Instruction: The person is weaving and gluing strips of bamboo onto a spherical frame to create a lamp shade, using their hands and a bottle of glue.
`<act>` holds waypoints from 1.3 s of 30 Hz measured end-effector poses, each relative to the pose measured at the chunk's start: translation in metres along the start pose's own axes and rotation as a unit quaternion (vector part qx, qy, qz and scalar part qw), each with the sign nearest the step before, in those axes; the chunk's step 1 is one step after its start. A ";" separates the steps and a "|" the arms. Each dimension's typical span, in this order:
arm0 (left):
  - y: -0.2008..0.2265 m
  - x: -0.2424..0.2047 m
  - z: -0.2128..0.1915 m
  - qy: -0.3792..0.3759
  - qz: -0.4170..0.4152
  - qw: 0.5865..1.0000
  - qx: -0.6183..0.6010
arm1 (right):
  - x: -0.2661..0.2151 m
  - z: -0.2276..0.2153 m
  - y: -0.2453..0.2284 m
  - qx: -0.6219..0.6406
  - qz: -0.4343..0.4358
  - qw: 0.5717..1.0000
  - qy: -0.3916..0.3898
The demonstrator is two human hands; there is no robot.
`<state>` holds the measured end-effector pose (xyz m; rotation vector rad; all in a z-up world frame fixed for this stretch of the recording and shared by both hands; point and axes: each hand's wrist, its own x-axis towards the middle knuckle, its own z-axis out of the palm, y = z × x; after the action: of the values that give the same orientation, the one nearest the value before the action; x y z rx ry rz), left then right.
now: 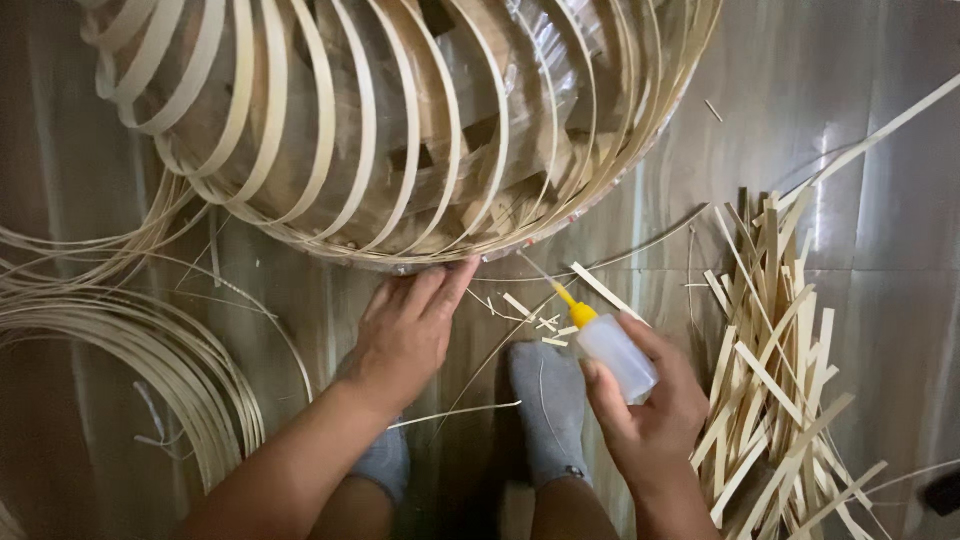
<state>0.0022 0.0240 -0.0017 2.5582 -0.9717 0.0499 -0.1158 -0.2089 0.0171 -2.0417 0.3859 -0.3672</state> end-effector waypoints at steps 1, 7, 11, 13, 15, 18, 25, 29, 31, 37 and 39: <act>-0.001 0.000 0.000 0.000 0.001 1.000 0.011 | 0.000 0.001 0.000 -0.020 -0.006 1.000 -0.001; -0.002 -0.001 -0.004 -0.032 -0.002 0.999 0.039 | 0.000 0.007 -0.008 -0.051 -0.074 0.996 0.003; -0.005 0.001 -0.008 -0.021 0.000 1.000 -0.004 | 0.004 0.010 -0.015 -0.064 -0.097 0.993 0.001; -0.007 -0.001 -0.006 -0.004 -0.001 1.000 -0.022 | 0.004 0.012 -0.015 -0.072 -0.096 0.993 0.003; -0.008 -0.004 -0.004 0.013 -0.006 0.999 -0.029 | 0.004 0.013 -0.016 -0.078 -0.096 0.992 0.002; -0.009 -0.002 -0.003 0.012 0.002 0.999 -0.040 | 0.008 0.016 -0.016 -0.082 -0.112 0.990 0.002; -0.006 -0.010 -0.011 0.037 -0.052 0.991 -0.116 | 0.009 0.016 -0.016 -0.095 -0.130 0.987 -0.001; -0.008 -0.014 -0.013 0.048 -0.082 0.986 -0.136 | 0.011 0.018 -0.014 -0.102 -0.162 0.982 0.011; -0.010 -0.016 -0.013 0.055 -0.087 0.985 -0.137 | 0.009 0.018 -0.012 -0.091 -0.144 0.985 0.006; -0.014 -0.023 -0.013 0.086 -0.097 0.985 -0.110 | -0.002 0.015 -0.011 -0.075 -0.101 0.992 -0.009; -0.017 -0.024 -0.011 0.097 -0.077 0.990 -0.074 | -0.005 0.016 -0.010 -0.067 -0.078 0.995 -0.016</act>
<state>-0.0036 0.0545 -0.0017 2.4305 -0.6782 0.1728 -0.1122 -0.1896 0.0178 -2.2129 0.2363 -0.4134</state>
